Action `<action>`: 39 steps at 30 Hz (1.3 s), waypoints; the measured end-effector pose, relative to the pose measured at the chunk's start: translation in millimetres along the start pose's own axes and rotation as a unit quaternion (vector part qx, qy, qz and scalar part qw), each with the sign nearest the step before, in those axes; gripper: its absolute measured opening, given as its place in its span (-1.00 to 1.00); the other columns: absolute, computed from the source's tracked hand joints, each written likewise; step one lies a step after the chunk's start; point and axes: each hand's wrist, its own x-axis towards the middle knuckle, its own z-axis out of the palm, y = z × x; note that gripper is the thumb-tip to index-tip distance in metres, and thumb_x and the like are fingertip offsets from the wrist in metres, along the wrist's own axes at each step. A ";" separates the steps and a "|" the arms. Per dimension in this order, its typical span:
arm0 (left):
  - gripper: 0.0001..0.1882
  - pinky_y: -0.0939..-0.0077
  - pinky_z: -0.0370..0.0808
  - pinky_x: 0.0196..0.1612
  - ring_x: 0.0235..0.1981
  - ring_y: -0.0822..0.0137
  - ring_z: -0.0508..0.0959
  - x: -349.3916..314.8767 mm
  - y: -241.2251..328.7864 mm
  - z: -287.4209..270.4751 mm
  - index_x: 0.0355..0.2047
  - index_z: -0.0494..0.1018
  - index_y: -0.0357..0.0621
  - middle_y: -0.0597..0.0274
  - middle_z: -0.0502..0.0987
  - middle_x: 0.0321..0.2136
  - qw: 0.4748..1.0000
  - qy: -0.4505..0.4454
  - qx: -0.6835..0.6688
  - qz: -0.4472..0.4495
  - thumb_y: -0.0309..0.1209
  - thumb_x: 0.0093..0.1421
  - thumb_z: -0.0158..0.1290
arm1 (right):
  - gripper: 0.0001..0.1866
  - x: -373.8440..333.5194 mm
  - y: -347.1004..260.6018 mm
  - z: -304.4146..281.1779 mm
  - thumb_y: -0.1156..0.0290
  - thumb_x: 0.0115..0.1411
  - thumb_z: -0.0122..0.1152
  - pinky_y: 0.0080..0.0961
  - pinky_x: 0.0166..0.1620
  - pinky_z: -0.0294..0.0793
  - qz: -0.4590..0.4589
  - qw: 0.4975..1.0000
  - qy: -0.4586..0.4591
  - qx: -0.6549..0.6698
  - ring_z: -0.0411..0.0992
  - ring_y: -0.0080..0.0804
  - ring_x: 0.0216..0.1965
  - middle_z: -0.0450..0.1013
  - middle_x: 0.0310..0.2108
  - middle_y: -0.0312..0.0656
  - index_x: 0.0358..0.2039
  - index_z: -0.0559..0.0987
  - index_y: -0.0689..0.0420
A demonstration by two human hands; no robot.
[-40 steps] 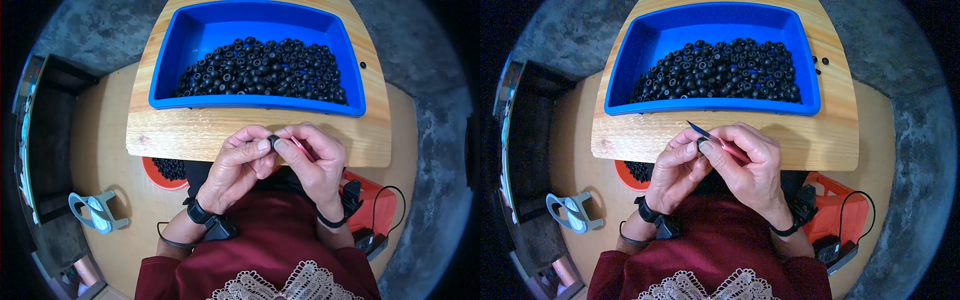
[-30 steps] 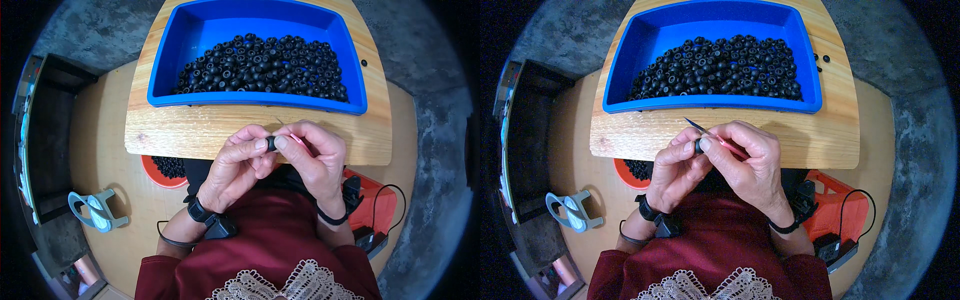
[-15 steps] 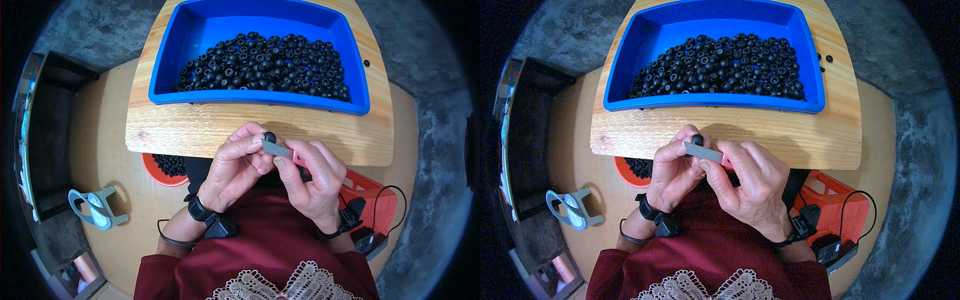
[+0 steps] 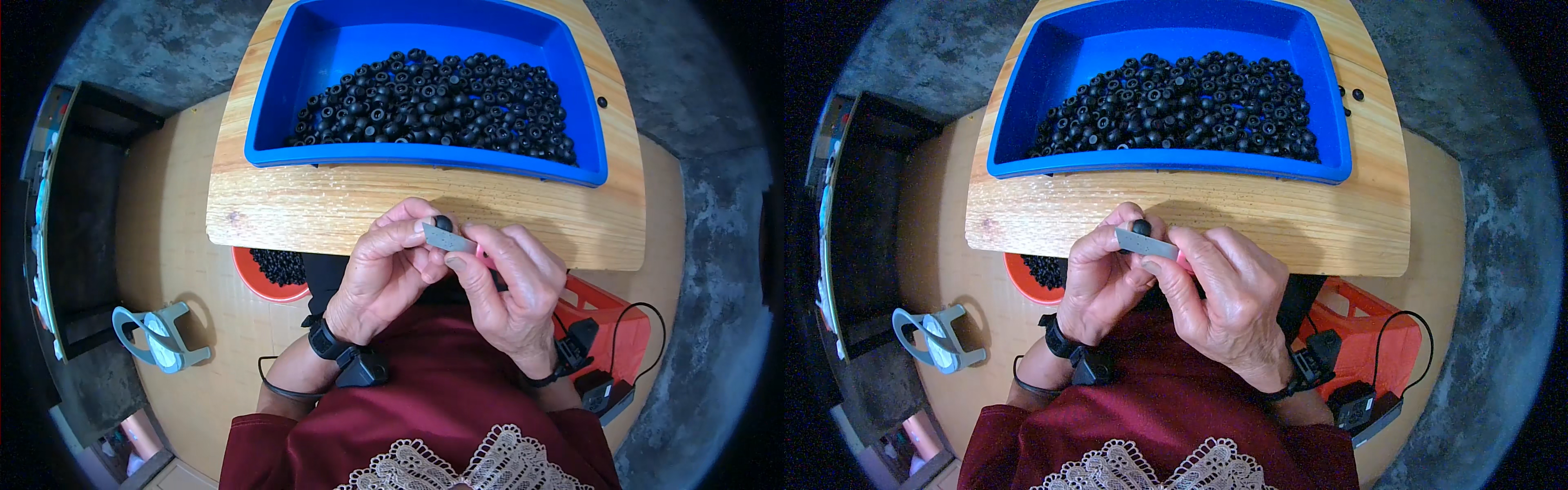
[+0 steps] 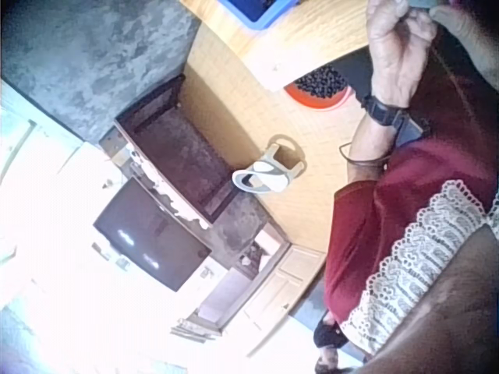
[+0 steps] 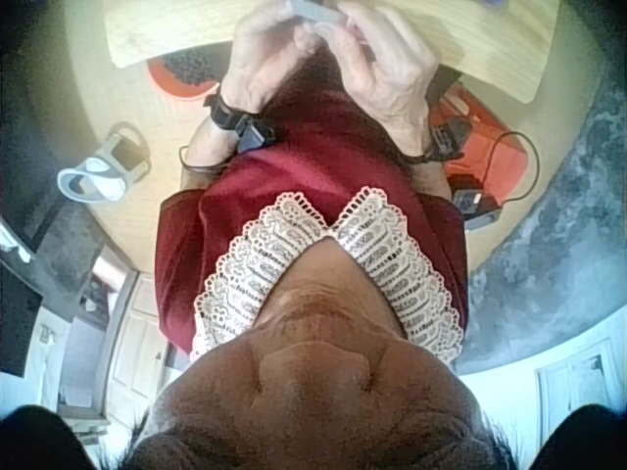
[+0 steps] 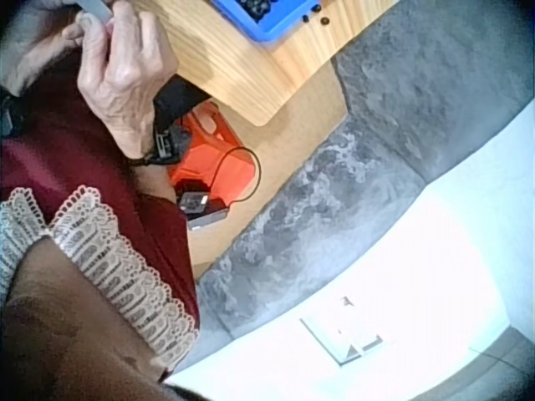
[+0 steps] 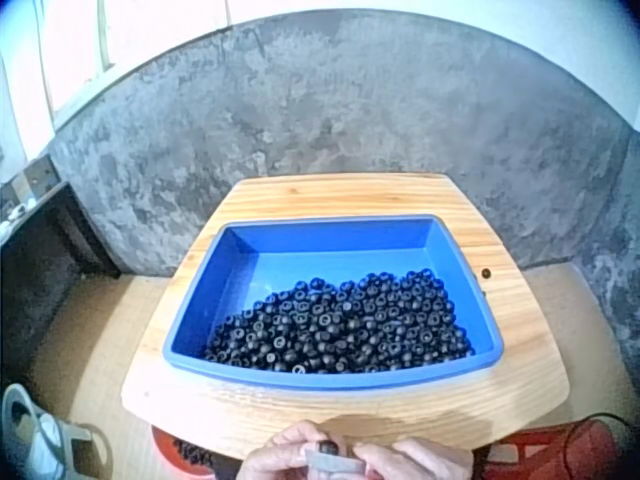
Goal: Shaving or deburring excess plastic from black molded rings using a craft knife.
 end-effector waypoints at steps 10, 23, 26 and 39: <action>-0.91 0.68 0.37 -0.58 -0.56 0.47 0.44 1.4 -0.2 -1.1 -0.36 0.43 -0.27 0.07 0.48 -0.45 1.000 0.013 0.006 0.006 -0.51 0.12 0.03 | -0.86 0.1 0.8 -1.1 0.44 -0.01 0.30 -0.47 -0.62 0.29 0.005 1.000 -0.011 0.028 0.36 -0.36 -0.67 0.34 -0.67 -0.23 -0.44 0.54 0.20; -0.91 0.71 0.26 -0.62 -0.65 0.51 0.26 -0.2 3.3 16.2 -0.45 0.42 -0.27 0.17 0.34 -0.58 1.000 -0.021 0.012 -0.003 -0.48 0.11 0.04 | -0.86 1.9 15.1 -12.7 0.49 0.04 0.28 -0.59 -0.58 0.24 0.127 0.988 0.021 0.083 0.30 -0.52 -0.64 0.37 -0.62 -0.20 -0.45 0.53 0.30; -0.90 0.71 0.23 -0.63 -0.65 0.50 0.26 -1.0 2.9 14.2 -0.44 0.42 -0.27 0.18 0.34 -0.58 1.000 0.002 0.005 -0.003 -0.47 0.11 0.04 | -0.86 6.7 3.0 -12.7 0.49 0.03 0.29 -0.62 -0.57 0.25 0.148 0.980 0.005 0.129 0.30 -0.57 -0.63 0.39 -0.61 -0.23 -0.45 0.53 0.30; -0.90 0.65 0.24 -0.60 -0.70 0.45 0.26 0.1 -3.3 15.0 -0.45 0.41 -0.27 0.22 0.38 -0.65 0.997 0.070 0.026 0.001 -0.47 0.09 0.03 | -0.88 20.9 -5.2 -1.0 0.51 0.03 0.27 -0.60 -0.50 0.35 0.131 0.972 -0.031 0.191 0.42 -0.52 -0.57 0.43 -0.60 -0.20 -0.49 0.51 0.28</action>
